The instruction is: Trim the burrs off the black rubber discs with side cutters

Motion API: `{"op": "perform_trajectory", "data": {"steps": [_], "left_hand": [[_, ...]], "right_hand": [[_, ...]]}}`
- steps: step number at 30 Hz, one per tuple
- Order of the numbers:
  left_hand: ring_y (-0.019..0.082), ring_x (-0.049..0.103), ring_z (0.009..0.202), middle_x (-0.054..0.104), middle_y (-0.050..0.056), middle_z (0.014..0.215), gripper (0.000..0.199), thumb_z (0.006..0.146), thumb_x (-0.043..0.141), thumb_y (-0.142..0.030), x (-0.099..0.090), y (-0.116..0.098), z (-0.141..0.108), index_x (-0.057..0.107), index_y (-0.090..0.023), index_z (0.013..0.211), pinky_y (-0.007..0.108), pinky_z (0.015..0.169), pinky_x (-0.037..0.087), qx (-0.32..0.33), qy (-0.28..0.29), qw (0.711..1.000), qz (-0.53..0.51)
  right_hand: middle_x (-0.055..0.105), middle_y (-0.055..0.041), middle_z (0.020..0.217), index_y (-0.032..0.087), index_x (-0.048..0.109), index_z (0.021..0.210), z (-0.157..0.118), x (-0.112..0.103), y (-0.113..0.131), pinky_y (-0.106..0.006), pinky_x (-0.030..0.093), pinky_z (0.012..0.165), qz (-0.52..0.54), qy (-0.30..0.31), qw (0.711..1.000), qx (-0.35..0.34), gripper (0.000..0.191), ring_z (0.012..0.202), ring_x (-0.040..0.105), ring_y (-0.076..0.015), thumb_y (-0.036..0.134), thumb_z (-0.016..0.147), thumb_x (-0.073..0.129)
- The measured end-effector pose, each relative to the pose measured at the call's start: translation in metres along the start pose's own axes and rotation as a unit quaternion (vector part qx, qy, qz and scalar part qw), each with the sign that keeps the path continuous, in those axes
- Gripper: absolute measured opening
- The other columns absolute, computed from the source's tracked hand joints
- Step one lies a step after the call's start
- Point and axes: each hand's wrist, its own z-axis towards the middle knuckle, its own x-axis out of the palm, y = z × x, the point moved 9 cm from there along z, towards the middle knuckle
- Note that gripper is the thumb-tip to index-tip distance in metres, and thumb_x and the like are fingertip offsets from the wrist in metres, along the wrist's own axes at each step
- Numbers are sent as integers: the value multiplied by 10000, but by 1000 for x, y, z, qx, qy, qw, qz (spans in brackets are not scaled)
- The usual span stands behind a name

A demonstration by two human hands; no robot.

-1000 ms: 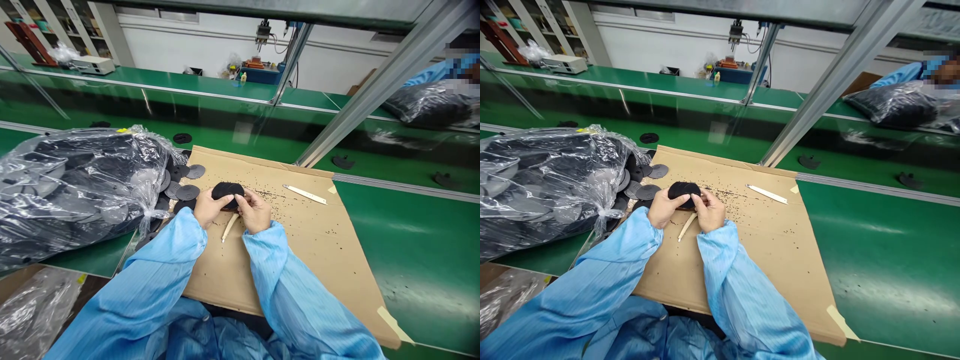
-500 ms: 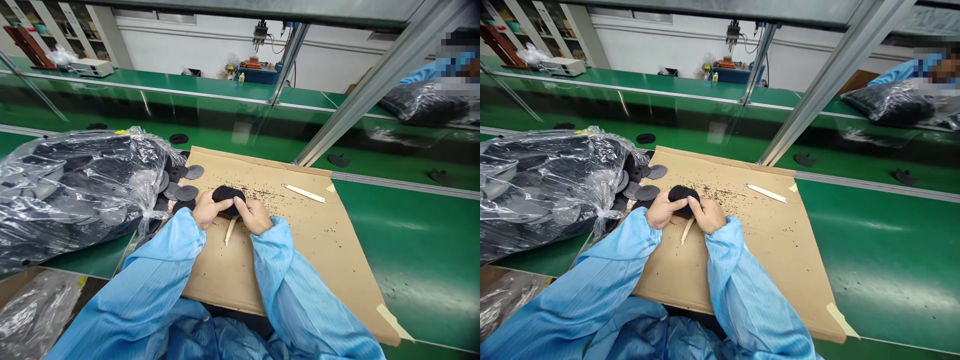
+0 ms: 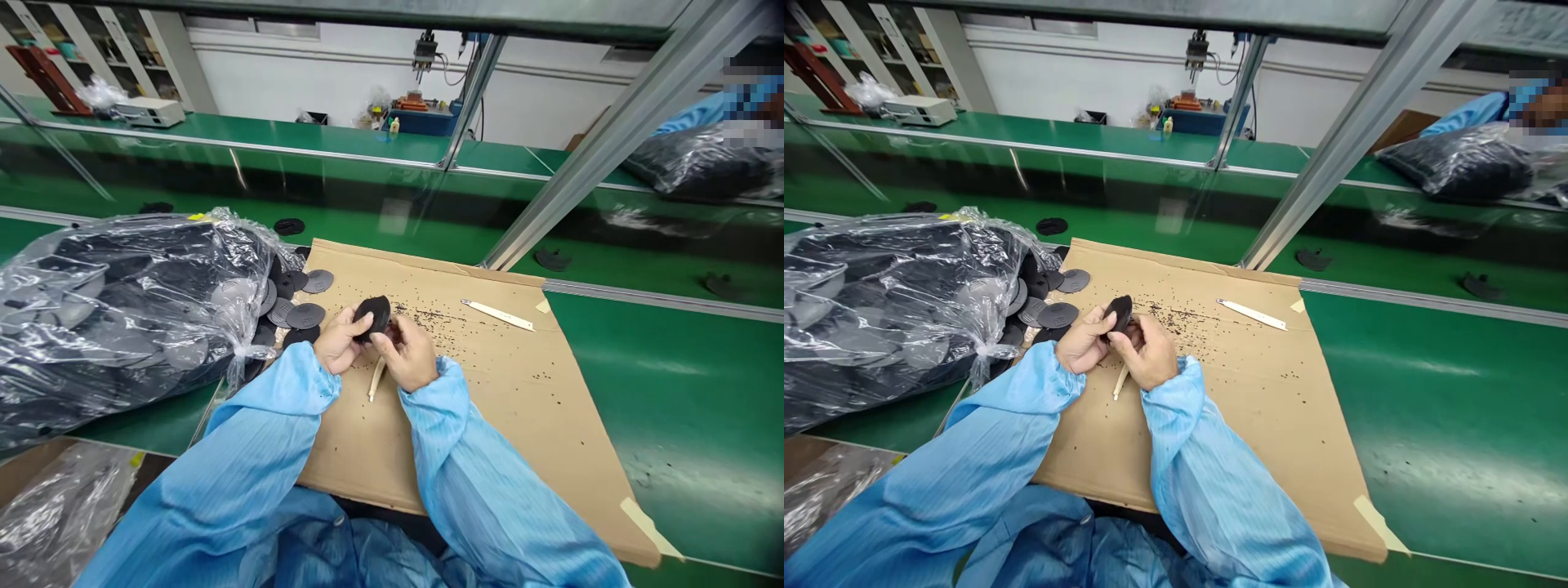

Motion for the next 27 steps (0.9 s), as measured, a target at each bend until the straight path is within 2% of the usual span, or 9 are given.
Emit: {"op": "perform_trajectory", "data": {"steps": [2,4,10,16,19,21,23,24,27], "left_hand": [[126,606,740,632,45,921,382,685,768,-199,0,4,0,602,-161,1026,191,537,455,-29,8,999,-13],[108,581,636,613,27,823,321,721,730,-187,-1,6,-1,598,-164,1012,183,470,422,-50,8,998,-22],[101,556,549,578,4,726,313,738,726,-243,1,9,-4,581,-162,1003,197,456,449,-72,13,997,-5],[82,496,503,540,-26,681,491,623,819,-361,7,6,-7,560,-163,990,185,420,401,-51,35,998,17],[87,493,507,542,-30,686,521,613,819,-383,7,2,-5,534,-167,991,205,442,410,-14,33,998,51],[113,556,610,579,-8,757,503,607,820,-353,5,-8,-3,516,-171,965,240,547,468,57,22,995,82],[137,588,738,598,4,817,445,594,814,-284,3,-23,-5,506,-176,897,269,676,489,158,-5,975,153],[140,586,771,596,1,815,394,595,800,-246,2,-31,-8,502,-177,845,272,714,483,211,-23,954,212],[142,574,766,581,-4,771,223,638,684,-118,11,-52,-25,485,-186,714,278,739,467,358,-68,835,412]], "right_hand": [[648,-70,910,171,581,1116,-2,0,1,-301,509,709,69,-7,998,-3,350,782,613,-178,424,874,565],[654,-72,933,182,596,1121,-3,-1,4,-305,530,729,101,-15,995,-20,292,806,630,-174,358,894,550],[696,-56,949,212,684,1023,-3,-10,15,-312,544,788,1,-72,994,-85,214,862,655,-173,268,923,503],[707,-56,940,219,703,1022,-4,-11,18,-314,547,802,-37,-61,994,-78,256,857,660,-174,296,931,476],[702,-63,938,216,711,997,-3,-10,10,-337,544,798,18,-66,997,-22,254,844,653,-187,336,908,505],[694,-66,928,205,700,1023,-3,-8,-10,-330,556,685,109,-80,988,78,301,723,641,-174,407,885,523],[684,-72,916,184,693,1023,-5,2,-32,-286,522,525,231,-77,951,190,388,612,601,-151,491,847,533],[679,-79,911,170,698,995,-5,8,-39,-264,493,469,289,-65,926,233,422,604,591,-150,521,821,541],[667,-102,922,143,709,865,-4,19,-47,-241,479,437,389,-27,874,290,411,736,608,-195,516,732,603]]}}
